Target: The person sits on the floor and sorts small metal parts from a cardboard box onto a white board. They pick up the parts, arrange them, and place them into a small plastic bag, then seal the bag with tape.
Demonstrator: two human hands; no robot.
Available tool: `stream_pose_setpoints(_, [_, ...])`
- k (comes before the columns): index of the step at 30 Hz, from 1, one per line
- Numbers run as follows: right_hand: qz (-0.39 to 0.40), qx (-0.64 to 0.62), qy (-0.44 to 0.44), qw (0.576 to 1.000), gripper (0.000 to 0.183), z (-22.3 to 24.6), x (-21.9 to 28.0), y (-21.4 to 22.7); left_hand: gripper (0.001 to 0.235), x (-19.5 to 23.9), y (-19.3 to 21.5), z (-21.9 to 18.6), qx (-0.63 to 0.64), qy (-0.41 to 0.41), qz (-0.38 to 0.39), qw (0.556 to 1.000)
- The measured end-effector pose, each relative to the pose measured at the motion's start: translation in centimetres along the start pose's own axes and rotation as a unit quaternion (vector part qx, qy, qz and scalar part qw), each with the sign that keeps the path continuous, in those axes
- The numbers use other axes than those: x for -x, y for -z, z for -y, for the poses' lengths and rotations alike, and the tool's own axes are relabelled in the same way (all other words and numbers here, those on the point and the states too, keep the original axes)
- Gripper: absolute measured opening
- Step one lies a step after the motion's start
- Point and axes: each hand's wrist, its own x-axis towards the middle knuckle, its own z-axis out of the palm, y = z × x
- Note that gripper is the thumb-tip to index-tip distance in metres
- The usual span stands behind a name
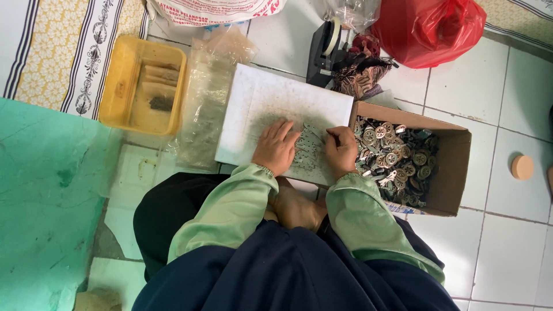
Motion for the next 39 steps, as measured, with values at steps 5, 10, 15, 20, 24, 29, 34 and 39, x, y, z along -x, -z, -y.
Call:
stream_pose_setpoints(5, [0.030,-0.018,0.004,0.999,0.022,-1.4,-0.4,0.4,0.024,0.3,-0.7,0.4,0.014,-0.014,-0.017,1.000])
stream_pose_setpoints(10, [0.076,-0.031,0.001,0.997,0.027,-2.1,-0.5,0.6,0.016,0.3,-1.1,0.5,0.012,-0.025,-0.033,0.999])
stream_pose_setpoints(15, [0.112,-0.065,0.044,0.991,0.037,-1.6,-0.7,1.0,0.016,0.4,-0.8,0.4,0.011,-0.025,-0.037,0.999])
stream_pose_setpoints(20, [0.134,-0.048,0.030,0.989,0.037,-2.3,-0.6,0.9,0.018,0.4,-0.6,0.4,0.001,-0.038,-0.036,0.999])
stream_pose_setpoints(24, [0.146,-0.043,0.029,0.988,0.038,-2.7,-0.6,0.7,0.022,0.1,-0.1,0.1,0.004,-0.045,-0.022,0.999])
stream_pose_setpoints(29, [0.154,-0.033,0.039,0.987,0.037,-3.5,-0.5,0.6,0.021,0.2,-0.6,0.4,0.007,-0.044,-0.009,0.999])
stream_pose_setpoints(34, [0.158,-0.011,0.040,0.987,0.035,-2.9,-0.4,0.8,0.023,0.4,-1.3,0.6,0.013,-0.038,-0.006,0.999])
stream_pose_setpoints(39, [0.147,-0.006,0.043,0.988,0.030,-3.7,-0.3,0.3,0.032,0.6,-1.8,1.0,0.054,-0.020,-0.015,0.998])
